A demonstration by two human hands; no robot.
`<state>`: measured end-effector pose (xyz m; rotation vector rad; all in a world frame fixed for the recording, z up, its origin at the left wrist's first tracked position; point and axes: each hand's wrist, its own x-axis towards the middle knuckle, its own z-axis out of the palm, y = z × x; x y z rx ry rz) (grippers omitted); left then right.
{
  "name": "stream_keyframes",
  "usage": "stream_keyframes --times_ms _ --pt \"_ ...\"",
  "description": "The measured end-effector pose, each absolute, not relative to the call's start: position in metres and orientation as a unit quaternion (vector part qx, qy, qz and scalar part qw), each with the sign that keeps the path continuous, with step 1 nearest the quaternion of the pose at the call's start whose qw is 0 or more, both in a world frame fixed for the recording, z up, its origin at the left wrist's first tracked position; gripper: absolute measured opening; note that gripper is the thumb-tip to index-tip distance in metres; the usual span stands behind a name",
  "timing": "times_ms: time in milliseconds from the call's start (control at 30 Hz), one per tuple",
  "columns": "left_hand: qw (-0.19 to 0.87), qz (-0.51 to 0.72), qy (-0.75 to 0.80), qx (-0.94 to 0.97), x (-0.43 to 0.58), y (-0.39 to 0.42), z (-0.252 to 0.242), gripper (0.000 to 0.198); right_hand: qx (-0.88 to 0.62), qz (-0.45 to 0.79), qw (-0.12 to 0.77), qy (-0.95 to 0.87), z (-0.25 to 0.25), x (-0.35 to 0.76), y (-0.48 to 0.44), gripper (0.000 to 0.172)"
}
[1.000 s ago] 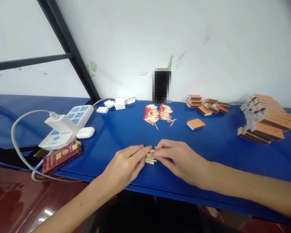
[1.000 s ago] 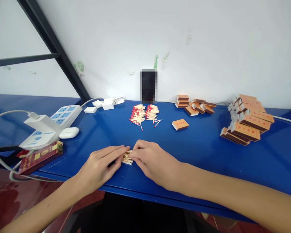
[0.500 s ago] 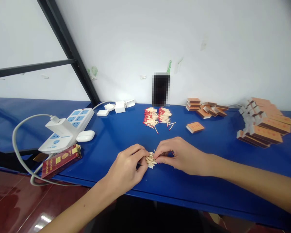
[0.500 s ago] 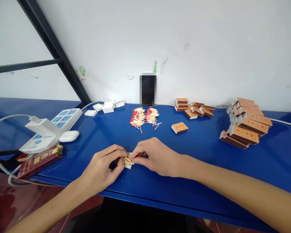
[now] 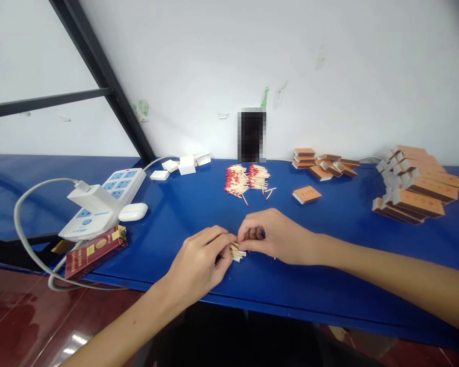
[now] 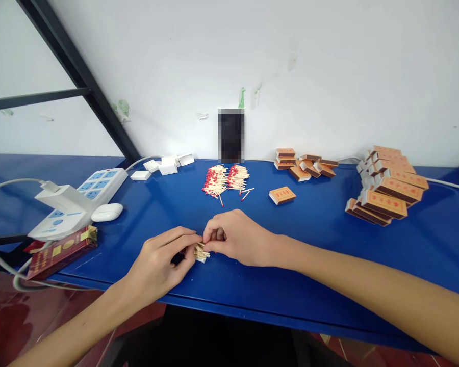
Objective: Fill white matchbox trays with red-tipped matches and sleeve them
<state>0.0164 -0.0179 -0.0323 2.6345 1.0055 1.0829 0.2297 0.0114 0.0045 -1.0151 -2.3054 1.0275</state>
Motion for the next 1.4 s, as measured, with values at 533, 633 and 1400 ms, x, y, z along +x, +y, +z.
stream_keyframes --times_ms 533,633,1400 --pt "0.108 0.349 0.355 0.860 0.007 -0.020 -0.027 0.017 -0.323 0.242 0.176 -0.898 0.015 0.235 0.006 0.018" --pt "0.126 0.331 0.354 0.866 0.004 -0.021 -0.022 0.018 -0.304 0.194 0.141 -0.922 0.016 0.244 0.014 0.020" --pt "0.119 0.320 0.307 0.889 -0.001 -0.025 -0.027 0.018 -0.384 0.157 0.089 -0.906 0.032 0.249 -0.004 0.020"
